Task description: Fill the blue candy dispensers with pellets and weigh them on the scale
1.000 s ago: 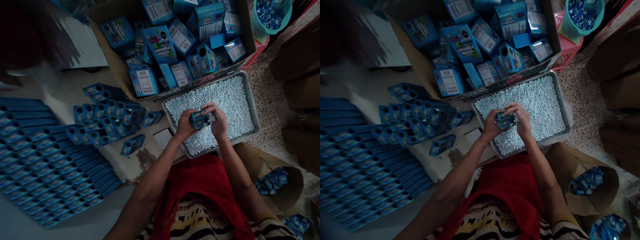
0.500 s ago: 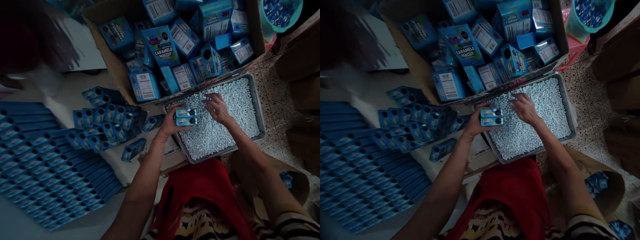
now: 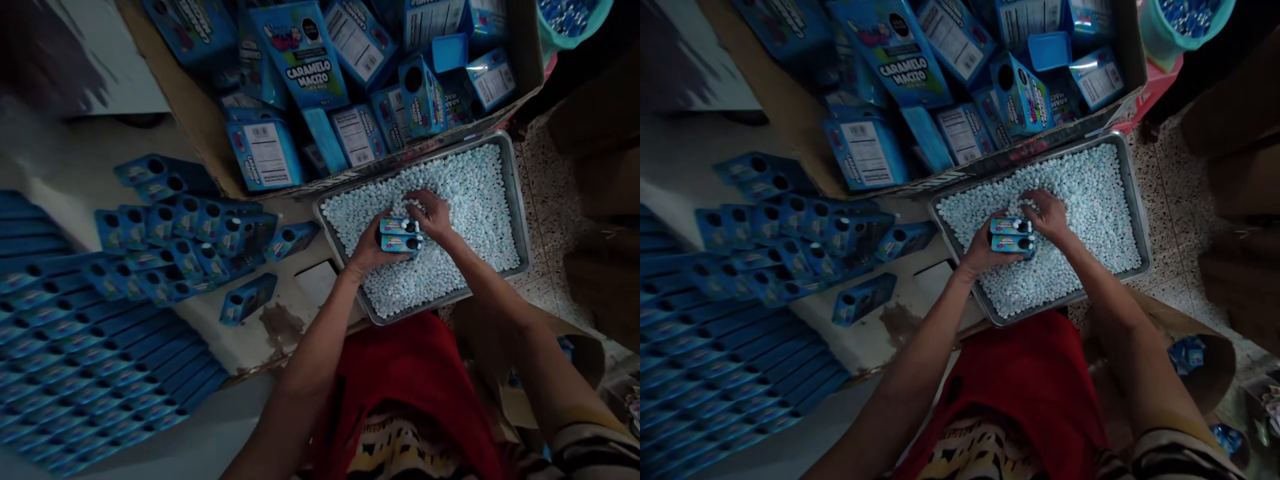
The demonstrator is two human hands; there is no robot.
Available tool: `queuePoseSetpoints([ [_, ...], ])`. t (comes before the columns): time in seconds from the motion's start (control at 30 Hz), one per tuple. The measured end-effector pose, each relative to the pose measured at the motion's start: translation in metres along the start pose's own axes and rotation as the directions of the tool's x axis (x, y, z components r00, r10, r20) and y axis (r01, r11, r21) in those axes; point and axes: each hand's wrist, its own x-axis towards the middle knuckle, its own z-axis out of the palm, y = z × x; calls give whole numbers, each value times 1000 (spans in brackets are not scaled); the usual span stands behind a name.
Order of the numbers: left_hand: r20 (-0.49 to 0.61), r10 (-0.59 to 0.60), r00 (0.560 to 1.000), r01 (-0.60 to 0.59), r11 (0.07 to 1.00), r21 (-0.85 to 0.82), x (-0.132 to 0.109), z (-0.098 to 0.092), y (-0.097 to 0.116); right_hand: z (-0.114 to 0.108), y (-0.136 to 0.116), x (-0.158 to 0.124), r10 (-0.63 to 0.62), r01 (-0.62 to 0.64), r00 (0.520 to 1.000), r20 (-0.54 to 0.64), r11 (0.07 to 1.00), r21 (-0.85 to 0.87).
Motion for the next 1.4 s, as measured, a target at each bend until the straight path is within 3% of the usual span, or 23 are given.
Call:
queuePoseSetpoints([
  [0.1, 62, 47, 997, -44, 998, -49, -11, 16, 16, 5, 3, -19, 330, -291, 932, -151, 928, 231],
  [0.2, 1, 139, 990, -139, 989, 40, -26, 13, 35, 6, 2, -30, 522, -429, 852, -44, 744, 512],
  [0.37, -163, 143, 976, -101, 965, 243, -47, -4, 45, -2, -29, -43, 483, -422, 868, 117, 592, 687],
  [0.5, -265, 240, 934, -161, 944, 288, -46, -4, 46, 1, -87, -63, 325, -218, 945, 47, 512, 831],
  [0.63, -320, 268, 909, -181, 944, 276, -39, 4, 54, 11, -135, -74, 217, -31, 966, -138, 633, 774],
  [0.73, -451, 138, 882, -47, 977, 208, -37, 9, 55, 15, -149, -68, 136, 82, 958, -251, 710, 700],
  [0.8, -481, 72, 874, 15, 985, 175, -38, 10, 55, 17, -151, -61, 109, 108, 957, -270, 729, 676],
  [0.93, -345, 75, 935, -11, 983, 184, -44, 8, 58, 21, -146, -58, 75, 93, 969, -234, 771, 631],
  [1.17, -248, 87, 965, -48, 986, 161, -46, 7, 59, 28, -143, -81, -7, 106, 981, -193, 855, 507],
  [1.3, -246, 72, 967, -51, 995, 91, -46, -2, 56, -6, -114, -86, 56, 106, 952, -301, 862, 495],
  [1.33, -268, 51, 962, -34, 997, 67, -46, -5, 54, -20, -99, -87, 85, 73, 933, -351, 907, 416],
  [1.4, -311, 13, 950, -4, 1000, 28, -47, -9, 46, -45, -61, -88, 107, -88, 874, -475, 994, 61],
])
